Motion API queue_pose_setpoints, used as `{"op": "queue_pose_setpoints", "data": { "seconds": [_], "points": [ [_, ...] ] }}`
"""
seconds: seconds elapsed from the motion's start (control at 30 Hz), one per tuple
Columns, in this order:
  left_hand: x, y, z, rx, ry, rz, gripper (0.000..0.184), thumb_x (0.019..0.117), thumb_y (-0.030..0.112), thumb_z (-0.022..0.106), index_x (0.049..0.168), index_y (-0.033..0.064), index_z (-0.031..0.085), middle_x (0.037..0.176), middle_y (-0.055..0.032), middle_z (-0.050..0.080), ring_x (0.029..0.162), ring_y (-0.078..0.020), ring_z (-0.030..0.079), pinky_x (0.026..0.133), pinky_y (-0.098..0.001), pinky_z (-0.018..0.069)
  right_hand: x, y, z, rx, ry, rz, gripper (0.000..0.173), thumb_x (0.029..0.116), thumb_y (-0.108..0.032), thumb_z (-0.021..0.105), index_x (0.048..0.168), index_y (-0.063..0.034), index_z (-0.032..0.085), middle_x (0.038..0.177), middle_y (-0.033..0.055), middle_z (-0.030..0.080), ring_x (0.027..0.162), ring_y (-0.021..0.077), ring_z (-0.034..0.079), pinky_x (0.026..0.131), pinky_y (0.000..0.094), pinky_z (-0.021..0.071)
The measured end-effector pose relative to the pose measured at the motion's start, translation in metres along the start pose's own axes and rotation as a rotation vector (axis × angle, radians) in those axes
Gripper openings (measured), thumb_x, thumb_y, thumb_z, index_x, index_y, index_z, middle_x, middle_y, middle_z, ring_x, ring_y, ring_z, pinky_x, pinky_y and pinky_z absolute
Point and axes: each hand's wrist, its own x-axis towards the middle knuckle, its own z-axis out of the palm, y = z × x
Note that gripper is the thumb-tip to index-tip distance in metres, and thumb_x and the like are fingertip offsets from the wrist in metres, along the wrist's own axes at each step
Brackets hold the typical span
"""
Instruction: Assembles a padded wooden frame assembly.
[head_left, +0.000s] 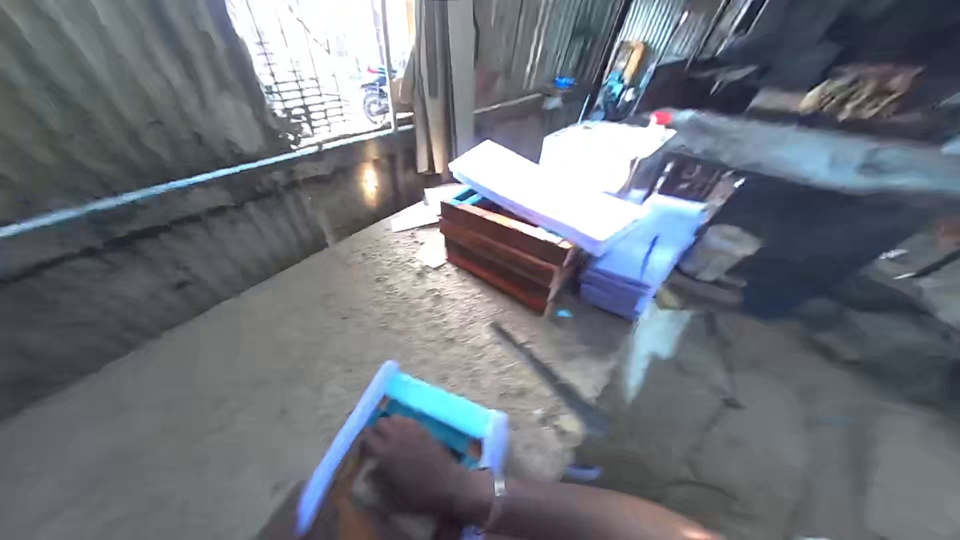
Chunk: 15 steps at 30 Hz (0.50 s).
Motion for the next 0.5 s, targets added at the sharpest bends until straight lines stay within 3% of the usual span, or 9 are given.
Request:
{"op": "queue_pose_setpoints", "data": {
  "seconds": [0.07,0.13,0.2,0.23,0.27,0.33,0.4,0.5],
  "points": [
    [-0.009,0.015,-0.011,-0.054,-0.073,-0.089,0.067,0.0937,0.055,0.066,0.146,0.0143,0.057,0.127,-0.0143,0.071,0.117,-0.0323,0.068,0.101,-0.0568,0.0519,-0.018,-0.001,-0.006,0.052,0.053,0.01,0.036,0.0962,-0.029,0.064,0.13,-0.0164,0.066,0.132,0.0113,0.065,0.127,0.0324,0.059,0.106,0.0554,0.0464],
    [-0.016,-0.005,-0.014,-0.018,0.041,-0.222,0.06,0.0918,0.052,0.07,0.141,0.0191,0.063,0.124,-0.0083,0.073,0.114,-0.0248,0.069,0.103,-0.0503,0.0529,0.002,-0.008,0.018,0.106,0.12,-0.134,0.032,0.0939,-0.03,0.066,0.123,-0.0178,0.069,0.119,0.0091,0.069,0.114,0.0304,0.064,0.096,0.0528,0.0527],
    [-0.01,-0.034,-0.026,0.039,0.07,-0.225,0.052,0.097,0.049,0.063,0.141,0.021,0.063,0.123,-0.0057,0.073,0.113,-0.0219,0.07,0.102,-0.0477,0.0536,0.03,-0.014,0.042,0.066,0.135,-0.199,0.037,0.0896,-0.037,0.059,0.117,-0.0137,0.069,0.108,0.014,0.067,0.105,0.0363,0.066,0.086,0.0547,0.055],
    [-0.003,-0.029,-0.025,0.032,0.016,-0.176,0.05,0.1,0.045,0.06,0.145,0.0233,0.06,0.127,-0.0044,0.072,0.116,-0.0213,0.068,0.104,-0.0469,0.0525,0.025,-0.01,0.03,0.042,0.074,-0.107,0.038,0.0919,-0.039,0.059,0.119,-0.0137,0.069,0.112,0.0152,0.067,0.111,0.0372,0.064,0.092,0.0558,0.053],
    [-0.003,-0.024,-0.021,0.039,-0.009,-0.144,0.049,0.1013,0.041,0.058,0.148,0.0247,0.057,0.129,-0.0038,0.071,0.118,-0.0215,0.068,0.104,-0.0471,0.0522,0.017,-0.01,0.018,0.035,0.015,-0.017,0.039,0.094,-0.04,0.059,0.122,-0.0153,0.068,0.118,0.0146,0.067,0.117,0.0358,0.062,0.099,0.0552,0.0507],
    [-0.002,-0.024,-0.013,0.055,0.045,-0.123,0.048,0.1014,0.039,0.057,0.146,0.021,0.058,0.126,-0.0073,0.072,0.112,-0.0264,0.071,0.098,-0.0514,0.0554,0.015,-0.015,0.008,0.044,-0.025,0.048,0.039,0.0959,-0.042,0.057,0.123,-0.0164,0.068,0.12,0.0121,0.067,0.119,0.032,0.061,0.102,0.0519,0.0497],
    [-0.005,-0.028,-0.008,0.04,0.139,-0.102,0.046,0.1017,0.041,0.057,0.139,0.015,0.063,0.124,-0.0099,0.072,0.107,-0.029,0.072,0.092,-0.0533,0.0578,0.016,-0.013,0.012,0.04,-0.034,0.039,0.04,0.0979,-0.043,0.055,0.123,-0.0152,0.068,0.118,0.0111,0.067,0.116,0.0306,0.062,0.099,0.0502,0.0512],
    [-0.003,-0.029,-0.008,-0.013,0.161,-0.127,0.043,0.1027,0.045,0.056,0.132,0.0157,0.068,0.115,-0.0108,0.075,0.102,-0.0312,0.073,0.089,-0.0564,0.0575,0.018,-0.006,0.017,0.067,0.01,-0.002,0.035,0.0965,-0.042,0.06,0.117,-0.0149,0.069,0.108,0.0087,0.067,0.106,0.0283,0.064,0.09,0.0474,0.0545]
  ]
}}
